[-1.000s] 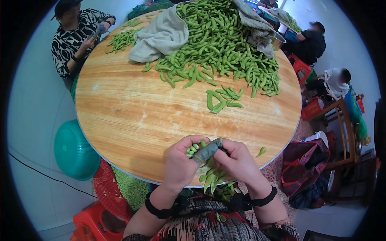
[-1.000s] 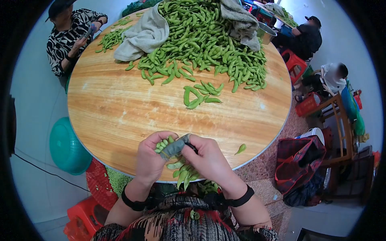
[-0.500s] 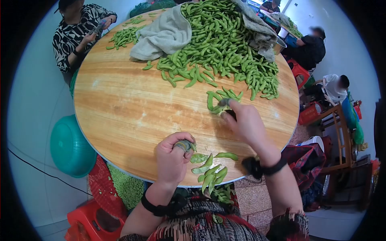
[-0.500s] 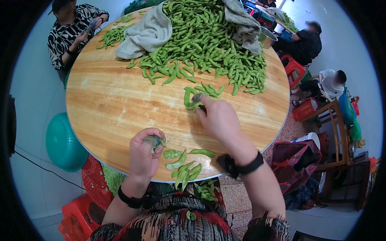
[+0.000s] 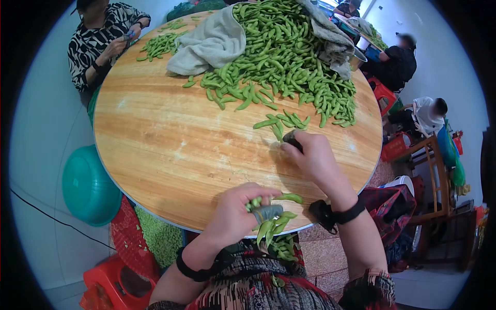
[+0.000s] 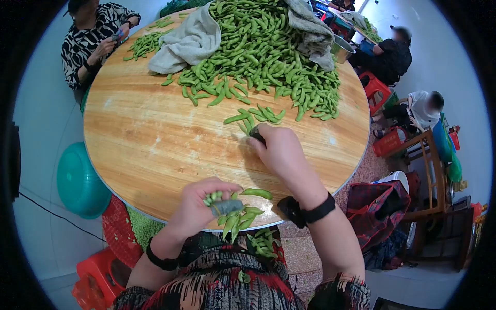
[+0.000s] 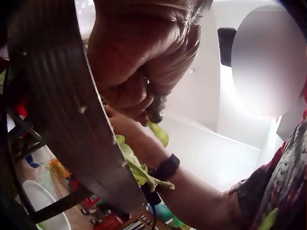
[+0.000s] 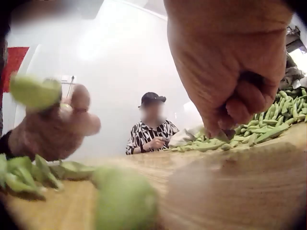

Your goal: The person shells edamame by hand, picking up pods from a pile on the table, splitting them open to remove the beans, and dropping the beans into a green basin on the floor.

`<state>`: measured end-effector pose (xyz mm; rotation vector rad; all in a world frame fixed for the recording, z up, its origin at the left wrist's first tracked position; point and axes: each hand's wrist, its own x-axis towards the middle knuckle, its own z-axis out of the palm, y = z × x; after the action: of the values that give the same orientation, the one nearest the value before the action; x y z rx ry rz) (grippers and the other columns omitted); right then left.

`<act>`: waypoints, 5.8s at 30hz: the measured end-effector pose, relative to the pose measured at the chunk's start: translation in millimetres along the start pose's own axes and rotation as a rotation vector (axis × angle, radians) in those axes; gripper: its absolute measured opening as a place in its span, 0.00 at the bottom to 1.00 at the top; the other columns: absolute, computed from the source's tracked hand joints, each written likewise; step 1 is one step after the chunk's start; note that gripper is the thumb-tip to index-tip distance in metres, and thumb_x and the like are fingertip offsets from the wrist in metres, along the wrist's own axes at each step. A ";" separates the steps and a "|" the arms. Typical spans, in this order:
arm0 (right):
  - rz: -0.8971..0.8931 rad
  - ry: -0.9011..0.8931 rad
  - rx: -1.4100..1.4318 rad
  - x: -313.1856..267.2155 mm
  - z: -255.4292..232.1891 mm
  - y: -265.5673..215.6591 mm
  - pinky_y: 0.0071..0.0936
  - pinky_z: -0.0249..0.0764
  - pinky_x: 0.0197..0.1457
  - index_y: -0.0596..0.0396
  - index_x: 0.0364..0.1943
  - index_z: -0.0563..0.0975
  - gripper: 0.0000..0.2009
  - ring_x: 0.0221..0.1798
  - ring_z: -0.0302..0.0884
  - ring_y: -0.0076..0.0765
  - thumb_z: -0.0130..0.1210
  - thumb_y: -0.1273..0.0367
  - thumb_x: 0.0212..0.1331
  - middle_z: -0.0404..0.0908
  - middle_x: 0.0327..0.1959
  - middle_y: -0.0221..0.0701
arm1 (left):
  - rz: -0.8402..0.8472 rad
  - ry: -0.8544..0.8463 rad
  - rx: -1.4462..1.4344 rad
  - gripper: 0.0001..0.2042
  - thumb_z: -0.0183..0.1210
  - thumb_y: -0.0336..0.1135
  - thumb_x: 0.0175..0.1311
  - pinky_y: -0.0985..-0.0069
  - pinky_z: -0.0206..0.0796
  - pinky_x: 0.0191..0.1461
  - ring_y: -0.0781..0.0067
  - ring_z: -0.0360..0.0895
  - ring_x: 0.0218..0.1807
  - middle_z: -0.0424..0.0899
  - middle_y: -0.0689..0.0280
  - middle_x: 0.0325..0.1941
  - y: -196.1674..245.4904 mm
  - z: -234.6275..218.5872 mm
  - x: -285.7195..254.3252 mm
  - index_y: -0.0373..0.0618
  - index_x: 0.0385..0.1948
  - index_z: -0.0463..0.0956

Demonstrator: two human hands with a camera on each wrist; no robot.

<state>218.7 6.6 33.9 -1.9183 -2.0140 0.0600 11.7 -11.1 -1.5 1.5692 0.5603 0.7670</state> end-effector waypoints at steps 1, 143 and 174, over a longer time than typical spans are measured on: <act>0.134 -0.087 0.316 -5.2 -5.0 -5.2 0.31 0.68 0.25 0.60 0.30 0.75 0.10 0.21 0.73 0.35 0.56 0.65 0.53 0.74 0.18 0.34 | -0.058 0.107 -0.066 0.12 0.57 0.24 0.55 0.88 0.59 0.26 0.86 0.71 0.28 0.78 0.69 0.30 -0.3 0.7 -0.1 0.38 0.42 0.76; 0.196 -0.142 0.216 27.4 11.8 39.9 0.42 0.70 0.38 0.60 0.40 0.70 0.14 0.34 0.76 0.54 0.51 0.64 0.55 0.77 0.28 0.50 | 0.102 1.193 -0.565 0.12 0.44 0.32 0.66 0.92 0.45 0.14 0.91 0.56 0.18 0.70 0.72 0.28 -33.5 -180.9 -149.8 0.40 0.48 0.69; 0.345 -0.575 1.233 -84.8 -17.7 -48.9 0.15 0.55 0.21 0.57 0.29 0.70 0.10 0.20 0.57 0.12 0.44 0.65 0.65 0.63 0.17 0.18 | -0.125 0.333 -0.841 0.14 0.51 0.16 0.50 0.84 0.67 0.42 0.79 0.75 0.39 0.79 0.64 0.37 -10.2 10.6 -24.4 0.34 0.40 0.74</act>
<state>178.2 -83.6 44.6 -1.3709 -1.2331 1.6425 4.2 -34.6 -15.7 0.6313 0.4752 1.0049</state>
